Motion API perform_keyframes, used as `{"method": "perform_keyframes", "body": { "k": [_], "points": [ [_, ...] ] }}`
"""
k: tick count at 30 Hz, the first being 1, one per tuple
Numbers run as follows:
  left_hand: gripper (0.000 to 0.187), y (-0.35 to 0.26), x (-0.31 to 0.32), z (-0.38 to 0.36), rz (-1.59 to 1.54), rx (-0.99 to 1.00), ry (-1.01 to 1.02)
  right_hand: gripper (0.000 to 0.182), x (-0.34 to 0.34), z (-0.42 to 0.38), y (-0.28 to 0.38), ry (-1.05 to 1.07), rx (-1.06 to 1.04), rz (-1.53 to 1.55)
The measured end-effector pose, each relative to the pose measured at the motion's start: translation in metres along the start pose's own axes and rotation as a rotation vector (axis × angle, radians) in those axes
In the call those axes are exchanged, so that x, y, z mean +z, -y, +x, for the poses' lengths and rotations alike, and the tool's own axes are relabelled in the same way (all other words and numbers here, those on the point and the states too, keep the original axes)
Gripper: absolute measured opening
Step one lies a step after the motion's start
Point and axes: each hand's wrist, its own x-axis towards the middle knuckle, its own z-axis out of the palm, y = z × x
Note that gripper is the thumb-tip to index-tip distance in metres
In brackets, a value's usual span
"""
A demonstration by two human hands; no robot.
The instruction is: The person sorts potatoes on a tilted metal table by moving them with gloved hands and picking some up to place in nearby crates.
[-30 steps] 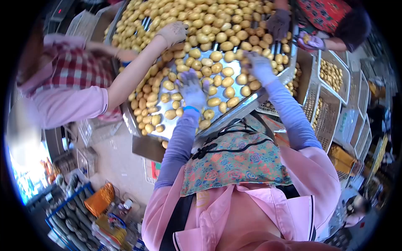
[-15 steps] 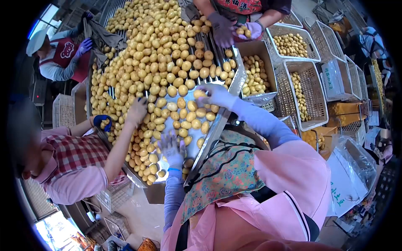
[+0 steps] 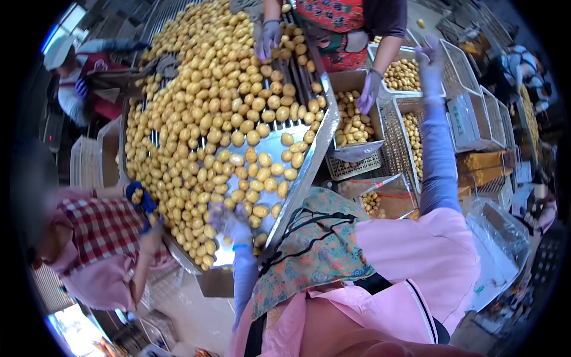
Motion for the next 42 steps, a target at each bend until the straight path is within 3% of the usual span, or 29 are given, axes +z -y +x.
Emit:
{"method": "perform_keyframes", "body": {
  "k": [1, 3, 5, 7, 9, 12, 15, 16, 18, 20, 22, 23, 25, 26, 27, 29, 30, 32, 33, 34, 35, 37, 39, 42],
  "points": [
    [0.079, -0.027, -0.017, 0.006, -0.042, -0.115, 0.205, 0.052, 0.032, -0.032, -0.018, 0.112, -0.016, 0.084],
    [0.083, -0.047, -0.005, 0.004, -0.273, 0.093, -0.007, 0.056, 0.104, -0.106, -0.041, 0.394, -0.090, 0.250],
    [0.078, -0.034, 0.012, -0.028, -0.330, 0.166, -0.030, 0.064, 0.186, -0.218, -0.026, 0.847, -0.258, 0.379],
    [0.073, -0.019, -0.019, -0.019, -0.257, 0.358, 0.243, 0.069, 0.178, -0.283, 0.033, 1.162, -0.612, -0.196],
    [0.071, 0.023, -0.014, -0.042, -0.227, 0.295, 0.219, 0.082, 0.209, -0.358, 0.047, 1.386, -0.953, -0.208],
    [0.073, 0.063, -0.037, -0.069, -0.295, -0.021, 0.292, 0.075, 0.207, -0.412, 0.089, 1.701, -0.928, -0.220],
    [0.074, 0.077, -0.033, -0.075, -0.067, -0.005, 0.151, 0.065, 0.225, -0.462, 0.118, 1.989, -1.049, -0.038],
    [0.072, 0.066, -0.027, -0.071, -0.037, -0.086, 0.082, 0.065, 0.224, -0.486, 0.112, 2.003, -1.063, -0.037],
    [0.071, 0.029, -0.014, -0.052, -0.066, -0.093, 0.096, 0.052, 0.222, -0.537, 0.090, 1.659, -1.309, 0.484],
    [0.069, 0.022, -0.012, -0.032, -0.096, -0.093, 0.113, 0.047, 0.231, -0.528, 0.085, 1.706, -1.336, 0.566],
    [0.074, 0.019, -0.021, -0.010, -0.345, 0.214, 0.206, 0.036, 0.242, -0.483, 0.083, 1.737, -1.350, 0.667],
    [0.074, 0.030, -0.019, 0.001, -0.345, 0.204, 0.207, 0.037, 0.264, -0.474, 0.071, 1.834, -1.266, 0.408],
    [0.078, 0.060, -0.011, 0.022, -0.097, 0.114, 0.090, 0.036, 0.281, -0.408, 0.057, 1.871, -0.625, 0.350],
    [0.079, 0.061, 0.004, 0.038, -0.118, -0.039, 0.116, 0.036, 0.303, -0.408, 0.001, 1.569, -0.180, 0.572],
    [0.081, 0.057, 0.021, 0.055, -0.137, -0.195, 0.141, 0.041, 0.298, -0.360, 0.050, 1.484, -0.122, 0.367],
    [0.082, 0.027, 0.051, 0.088, 0.008, -0.378, 0.127, 0.052, 0.326, -0.331, 0.049, 1.014, -0.772, -0.160],
    [0.082, 0.008, 0.047, 0.105, -0.031, -0.334, 0.197, 0.052, 0.333, -0.336, 0.054, 1.014, -0.773, -0.160],
    [0.079, -0.025, 0.066, 0.107, 0.105, -0.207, 0.032, 0.059, 0.343, -0.360, 0.073, 1.192, -0.738, -0.648],
    [0.077, -0.045, 0.043, 0.109, 0.076, -0.065, 0.183, 0.063, 0.344, -0.369, 0.081, 1.224, -0.764, -0.728],
    [0.074, -0.059, 0.013, 0.100, 0.047, 0.076, 0.339, 0.064, 0.340, -0.381, 0.080, 1.222, -0.838, -0.657],
    [0.074, -0.058, 0.007, 0.083, 0.048, 0.078, 0.342, 0.066, 0.333, -0.392, 0.078, 1.219, -0.911, -0.585],
    [0.067, -0.051, -0.001, 0.046, -0.293, 0.346, 0.151, 0.067, 0.311, -0.400, 0.081, 1.344, -0.977, -0.347],
    [0.061, -0.023, -0.027, 0.008, -0.410, 0.385, 0.211, 0.064, 0.288, -0.405, 0.063, 1.397, -1.181, -0.262],
    [0.062, 0.029, -0.046, -0.045, -0.342, 0.297, 0.352, 0.059, 0.251, -0.414, 0.070, 1.452, -1.155, -0.096]
  ]
}}
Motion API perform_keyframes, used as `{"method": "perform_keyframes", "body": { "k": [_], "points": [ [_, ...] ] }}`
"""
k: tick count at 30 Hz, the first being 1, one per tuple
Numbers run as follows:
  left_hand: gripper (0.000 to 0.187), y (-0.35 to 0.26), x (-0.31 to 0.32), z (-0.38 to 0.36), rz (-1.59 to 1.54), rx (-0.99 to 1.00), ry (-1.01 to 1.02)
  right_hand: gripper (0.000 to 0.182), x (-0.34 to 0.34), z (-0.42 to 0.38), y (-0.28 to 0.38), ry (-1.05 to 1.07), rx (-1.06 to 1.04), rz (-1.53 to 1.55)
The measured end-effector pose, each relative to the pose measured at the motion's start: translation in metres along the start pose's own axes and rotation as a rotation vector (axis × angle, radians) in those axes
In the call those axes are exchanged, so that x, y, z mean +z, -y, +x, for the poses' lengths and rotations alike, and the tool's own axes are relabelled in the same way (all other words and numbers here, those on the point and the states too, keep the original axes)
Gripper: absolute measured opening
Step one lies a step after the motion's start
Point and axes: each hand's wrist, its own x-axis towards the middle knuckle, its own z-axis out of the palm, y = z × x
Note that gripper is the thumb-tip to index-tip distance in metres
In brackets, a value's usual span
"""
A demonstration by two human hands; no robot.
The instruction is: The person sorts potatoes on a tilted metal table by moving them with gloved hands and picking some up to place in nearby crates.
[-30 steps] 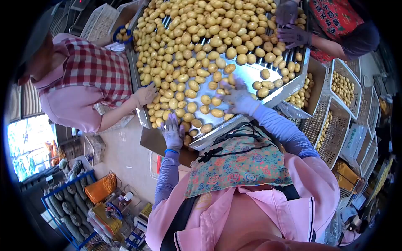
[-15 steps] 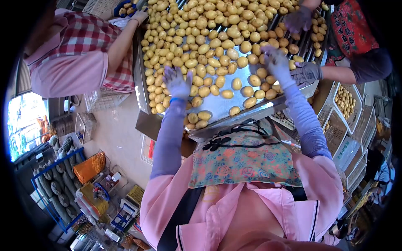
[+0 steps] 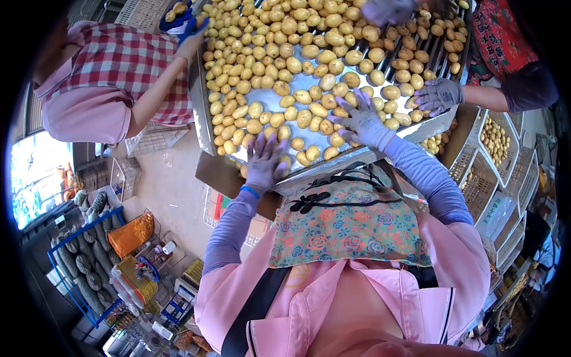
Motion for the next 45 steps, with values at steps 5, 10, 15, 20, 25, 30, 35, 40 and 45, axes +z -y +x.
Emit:
{"method": "perform_keyframes", "body": {
  "k": [5, 10, 15, 20, 25, 30, 35, 40, 45],
  "points": [
    [0.063, 0.060, -0.001, -0.037, 0.254, -0.038, 0.017, 0.053, 0.012, 0.020, 0.057, 0.225, -0.133, 0.304],
    [0.068, 0.049, 0.015, 0.033, 0.201, -0.345, -0.158, 0.043, 0.056, 0.032, 0.129, 0.031, -0.368, 0.321],
    [0.078, 0.023, 0.020, 0.061, 0.175, 0.029, -0.060, 0.026, 0.046, 0.011, 0.057, 0.071, -0.570, 0.588],
    [0.083, 0.103, 0.013, 0.106, 0.228, -0.027, -0.018, 0.036, -0.010, -0.011, -0.088, -0.355, 0.314, 0.104],
    [0.077, 0.041, -0.005, 0.212, 0.130, -0.517, -0.013, 0.059, 0.005, 0.013, -0.126, -0.063, 0.725, -0.291],
    [0.076, -0.015, 0.032, 0.206, 0.113, -0.207, -0.157, 0.059, 0.016, 0.016, -0.077, -0.037, 0.328, -0.178],
    [0.077, 0.002, 0.017, 0.083, -0.106, 0.135, -0.075, 0.066, -0.017, -0.012, -0.015, 0.297, 0.185, 0.021],
    [0.073, 0.070, -0.018, -0.002, 0.240, 0.066, 0.365, 0.063, 0.008, 0.001, 0.009, 0.153, -0.195, 0.147],
    [0.078, 0.120, 0.018, 0.006, 0.272, -0.340, 0.001, 0.035, 0.038, 0.082, 0.045, 0.092, -0.217, 0.386]
  ]
}}
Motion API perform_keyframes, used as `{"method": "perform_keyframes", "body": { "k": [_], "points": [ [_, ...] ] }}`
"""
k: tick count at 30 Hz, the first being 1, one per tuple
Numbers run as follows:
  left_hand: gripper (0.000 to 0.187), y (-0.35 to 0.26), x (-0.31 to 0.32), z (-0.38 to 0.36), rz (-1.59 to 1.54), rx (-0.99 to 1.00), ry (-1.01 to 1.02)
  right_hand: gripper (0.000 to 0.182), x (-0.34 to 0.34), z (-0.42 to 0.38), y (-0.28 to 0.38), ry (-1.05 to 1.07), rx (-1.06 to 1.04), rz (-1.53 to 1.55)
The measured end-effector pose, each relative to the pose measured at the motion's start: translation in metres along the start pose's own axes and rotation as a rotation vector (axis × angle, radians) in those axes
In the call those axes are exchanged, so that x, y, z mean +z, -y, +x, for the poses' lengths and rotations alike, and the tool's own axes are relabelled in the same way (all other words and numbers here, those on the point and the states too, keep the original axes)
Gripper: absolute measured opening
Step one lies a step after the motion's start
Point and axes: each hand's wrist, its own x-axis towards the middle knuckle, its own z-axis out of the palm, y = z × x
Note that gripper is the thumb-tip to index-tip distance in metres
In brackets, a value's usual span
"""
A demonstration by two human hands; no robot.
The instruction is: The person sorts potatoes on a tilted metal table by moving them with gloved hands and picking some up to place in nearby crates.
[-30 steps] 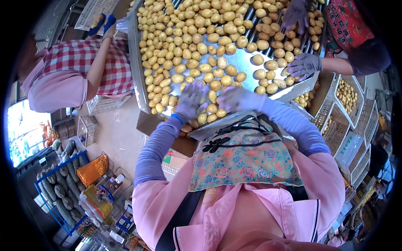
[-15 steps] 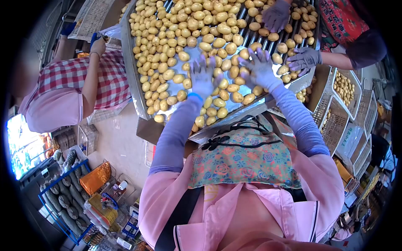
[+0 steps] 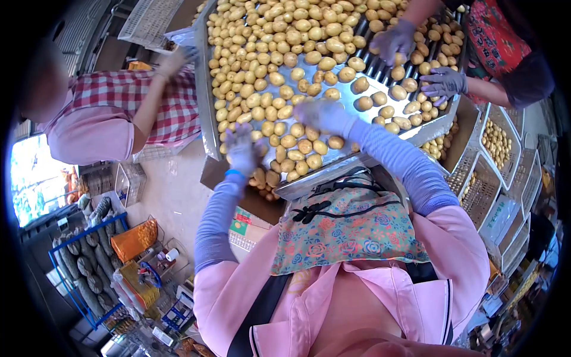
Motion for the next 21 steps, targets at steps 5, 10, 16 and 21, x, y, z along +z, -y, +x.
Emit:
{"method": "perform_keyframes", "body": {
  "k": [5, 10, 16, 21],
  "points": [
    [0.081, -0.133, -0.029, -0.003, -0.243, 0.254, -0.101, 0.035, -0.058, 0.053, -0.054, -0.081, 0.336, -0.558],
    [0.068, -0.123, -0.030, 0.019, -0.322, 0.406, -0.061, 0.035, -0.055, 0.035, -0.074, 0.228, 0.384, -0.461],
    [0.048, -0.149, -0.041, 0.117, -0.313, 0.398, -0.299, 0.026, -0.042, -0.060, -0.059, -0.455, 0.640, 1.188],
    [0.041, -0.186, -0.044, 0.215, -0.135, 0.247, 0.021, 0.029, -0.056, -0.125, -0.023, -0.635, 0.774, 1.827]
  ]
}}
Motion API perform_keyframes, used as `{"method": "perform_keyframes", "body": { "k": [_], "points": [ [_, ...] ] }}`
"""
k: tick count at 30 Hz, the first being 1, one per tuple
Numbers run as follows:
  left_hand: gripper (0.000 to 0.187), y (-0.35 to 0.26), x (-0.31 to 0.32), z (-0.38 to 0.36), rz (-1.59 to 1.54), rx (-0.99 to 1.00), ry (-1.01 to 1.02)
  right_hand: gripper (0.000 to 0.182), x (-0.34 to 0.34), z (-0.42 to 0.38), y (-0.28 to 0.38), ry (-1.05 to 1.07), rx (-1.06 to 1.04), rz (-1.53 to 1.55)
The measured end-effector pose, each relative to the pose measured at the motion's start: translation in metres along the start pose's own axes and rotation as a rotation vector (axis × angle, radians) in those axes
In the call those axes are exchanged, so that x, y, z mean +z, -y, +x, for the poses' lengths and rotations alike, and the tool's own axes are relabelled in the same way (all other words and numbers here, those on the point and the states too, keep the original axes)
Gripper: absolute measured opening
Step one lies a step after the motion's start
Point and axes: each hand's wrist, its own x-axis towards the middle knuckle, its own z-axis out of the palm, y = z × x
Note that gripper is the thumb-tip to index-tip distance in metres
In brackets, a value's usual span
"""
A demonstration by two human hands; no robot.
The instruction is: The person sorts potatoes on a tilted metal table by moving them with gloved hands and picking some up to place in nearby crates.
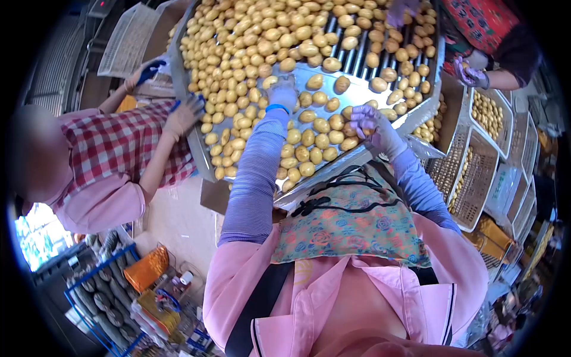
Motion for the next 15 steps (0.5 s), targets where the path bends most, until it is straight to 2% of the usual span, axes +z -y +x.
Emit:
{"method": "perform_keyframes", "body": {
  "k": [1, 2, 4, 6, 7, 9, 10, 11, 13, 15],
  "points": [
    [0.039, -0.006, -0.003, 0.011, -0.049, -0.063, 0.084, 0.028, 0.000, -0.018, -0.002, -0.017, -0.031, -0.099],
    [0.039, -0.012, 0.004, 0.015, -0.044, -0.042, 0.080, 0.030, -0.006, -0.033, -0.006, -0.009, -0.058, -0.109],
    [0.024, -0.013, 0.019, 0.017, -0.433, -0.052, -0.195, 0.032, -0.019, -0.060, -0.011, 0.005, -0.102, -0.102],
    [0.020, -0.080, -0.044, -0.021, -0.856, -0.072, -0.145, 0.036, -0.031, -0.084, -0.014, 0.165, -0.075, -0.023],
    [0.020, -0.111, -0.024, -0.038, -1.067, -0.005, -0.046, 0.036, -0.030, -0.094, -0.025, 0.156, -0.079, -0.002],
    [0.037, -0.165, -0.043, -0.093, -0.789, 0.471, -0.128, 0.040, -0.031, -0.113, -0.044, 0.031, -0.113, 0.192],
    [0.047, -0.192, -0.053, -0.121, -0.673, 0.691, -0.200, 0.039, -0.048, -0.115, -0.053, 0.082, -0.536, -0.468],
    [0.063, -0.193, -0.056, -0.143, -0.596, 0.688, -0.191, 0.038, -0.066, -0.117, -0.062, -0.158, -1.001, -1.063],
    [0.064, -0.144, -0.028, -0.158, -0.516, 0.732, -0.171, 0.038, -0.098, -0.148, -0.047, 0.110, -0.270, -0.426],
    [0.063, -0.067, 0.016, -0.199, -0.023, 0.550, -0.266, 0.034, -0.114, -0.205, -0.016, 0.049, 0.274, -0.513]
  ]
}}
